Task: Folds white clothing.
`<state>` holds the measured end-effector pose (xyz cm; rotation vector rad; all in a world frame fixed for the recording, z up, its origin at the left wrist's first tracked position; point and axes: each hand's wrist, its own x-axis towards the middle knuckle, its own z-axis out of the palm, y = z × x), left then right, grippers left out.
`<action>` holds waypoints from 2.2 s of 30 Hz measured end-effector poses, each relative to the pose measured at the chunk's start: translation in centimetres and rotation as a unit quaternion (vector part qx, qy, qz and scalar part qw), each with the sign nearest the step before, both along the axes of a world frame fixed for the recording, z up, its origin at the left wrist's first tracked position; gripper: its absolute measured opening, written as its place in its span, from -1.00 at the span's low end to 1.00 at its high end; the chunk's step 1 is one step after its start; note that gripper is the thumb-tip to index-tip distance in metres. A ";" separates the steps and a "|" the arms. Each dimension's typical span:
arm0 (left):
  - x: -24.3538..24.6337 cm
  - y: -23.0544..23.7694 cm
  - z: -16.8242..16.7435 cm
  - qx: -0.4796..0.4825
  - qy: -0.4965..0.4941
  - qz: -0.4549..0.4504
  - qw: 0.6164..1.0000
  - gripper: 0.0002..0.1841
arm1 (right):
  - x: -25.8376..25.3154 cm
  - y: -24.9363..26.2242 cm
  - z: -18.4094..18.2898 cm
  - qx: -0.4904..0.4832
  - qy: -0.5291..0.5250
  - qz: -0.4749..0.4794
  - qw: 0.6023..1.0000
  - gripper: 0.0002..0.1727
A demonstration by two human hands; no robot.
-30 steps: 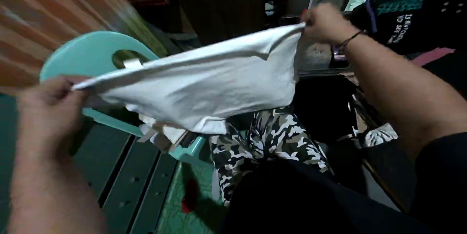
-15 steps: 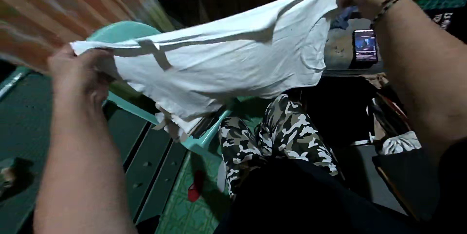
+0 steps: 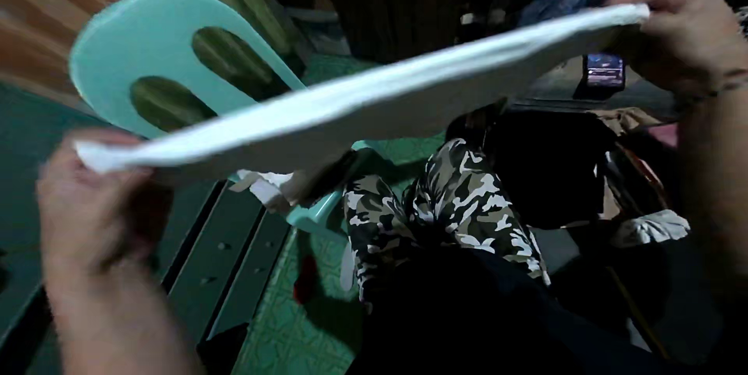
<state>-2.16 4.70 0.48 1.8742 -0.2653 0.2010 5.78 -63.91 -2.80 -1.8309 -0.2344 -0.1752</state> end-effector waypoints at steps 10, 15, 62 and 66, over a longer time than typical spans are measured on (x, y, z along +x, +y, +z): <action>-13.4 -4.1 -12.8 0.114 0.273 -0.187 0.937 -0.77 | -12.8 -4.8 -10.9 -0.171 0.248 0.164 0.939 -0.57; -9.5 -6.2 -14.8 -0.115 0.305 0.038 0.945 -0.85 | -8.9 -1.7 -12.3 0.002 0.254 0.049 0.966 -0.75; -11.7 -4.9 -20.5 -0.092 0.451 0.011 0.888 -0.26 | -11.9 -0.2 -17.5 0.025 0.347 -0.079 0.934 -0.50; -11.3 -5.2 -20.5 -0.033 0.467 0.017 0.884 -0.11 | -12.2 -0.5 -17.8 0.024 0.351 -0.074 0.933 -0.49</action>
